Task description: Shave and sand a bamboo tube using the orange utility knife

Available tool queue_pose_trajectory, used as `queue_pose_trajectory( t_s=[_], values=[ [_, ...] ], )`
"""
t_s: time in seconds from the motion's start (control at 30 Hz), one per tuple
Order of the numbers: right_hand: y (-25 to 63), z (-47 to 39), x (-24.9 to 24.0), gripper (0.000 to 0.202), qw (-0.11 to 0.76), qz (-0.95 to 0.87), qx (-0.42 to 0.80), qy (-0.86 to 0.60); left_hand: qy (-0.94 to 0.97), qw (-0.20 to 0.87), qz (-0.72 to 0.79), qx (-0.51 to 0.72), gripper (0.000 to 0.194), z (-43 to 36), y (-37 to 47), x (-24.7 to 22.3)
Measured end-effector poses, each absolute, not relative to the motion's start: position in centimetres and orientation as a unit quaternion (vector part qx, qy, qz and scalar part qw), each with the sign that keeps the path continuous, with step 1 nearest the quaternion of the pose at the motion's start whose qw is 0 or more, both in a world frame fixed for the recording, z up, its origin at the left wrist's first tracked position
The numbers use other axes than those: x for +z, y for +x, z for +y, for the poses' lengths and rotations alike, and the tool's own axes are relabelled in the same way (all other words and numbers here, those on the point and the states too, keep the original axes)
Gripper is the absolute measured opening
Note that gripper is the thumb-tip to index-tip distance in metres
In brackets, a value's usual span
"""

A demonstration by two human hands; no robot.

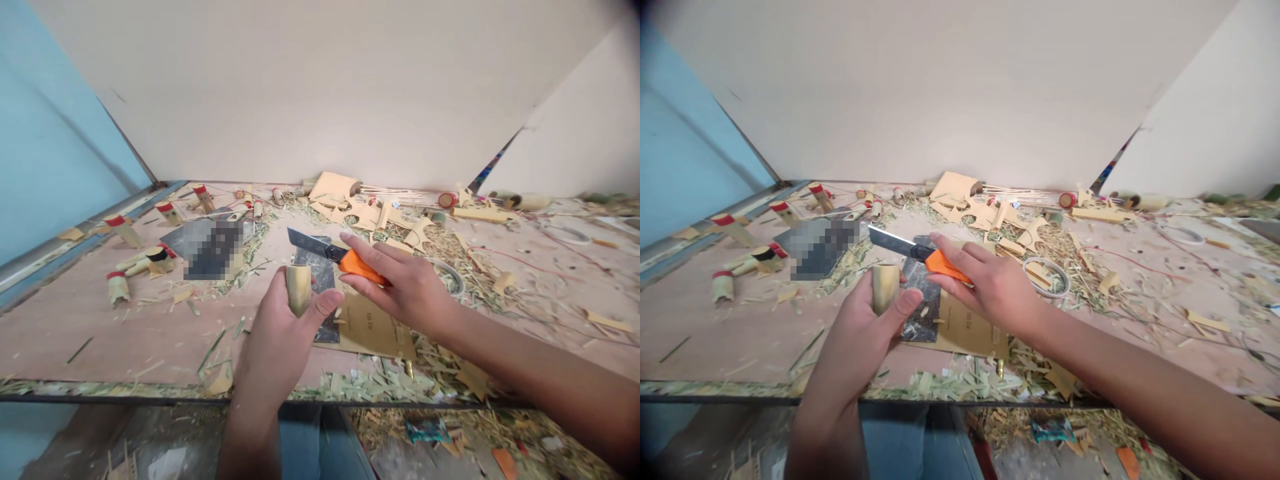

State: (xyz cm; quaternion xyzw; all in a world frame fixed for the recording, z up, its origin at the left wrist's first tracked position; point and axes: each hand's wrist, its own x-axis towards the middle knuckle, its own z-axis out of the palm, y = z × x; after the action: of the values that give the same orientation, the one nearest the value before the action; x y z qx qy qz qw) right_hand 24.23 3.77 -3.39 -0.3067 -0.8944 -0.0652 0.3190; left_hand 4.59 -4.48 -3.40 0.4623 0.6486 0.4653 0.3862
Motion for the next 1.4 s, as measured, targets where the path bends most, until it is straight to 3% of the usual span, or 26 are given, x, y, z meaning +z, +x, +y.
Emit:
queue_pose_trajectory(
  t_s=[0.27,0.47,0.83,1.23,1.4],
  values=[
    [24.5,4.1,-3.3,0.054,0.251,-0.953,0.050,-0.161,0.467,0.479,0.542,0.509,0.042,-4.6,4.2,-3.1],
    [23.9,2.9,-3.9,0.056,0.255,-0.943,-0.038,-0.212,0.482,0.409,0.611,0.476,0.037,-4.6,4.1,-3.2],
    [24.1,4.1,-4.0,0.059,0.339,-0.885,-0.034,-0.318,0.463,0.377,0.636,0.488,0.042,-4.3,4.4,-3.7],
    [24.7,4.3,-3.3,0.055,0.235,-0.954,0.078,-0.169,0.485,0.451,0.566,0.490,0.040,-4.7,4.4,-2.9],
    [24.6,3.7,-3.6,0.056,0.235,-0.955,-0.017,-0.183,0.481,0.409,0.619,0.467,0.036,-4.6,4.6,-2.6]
  ],
)
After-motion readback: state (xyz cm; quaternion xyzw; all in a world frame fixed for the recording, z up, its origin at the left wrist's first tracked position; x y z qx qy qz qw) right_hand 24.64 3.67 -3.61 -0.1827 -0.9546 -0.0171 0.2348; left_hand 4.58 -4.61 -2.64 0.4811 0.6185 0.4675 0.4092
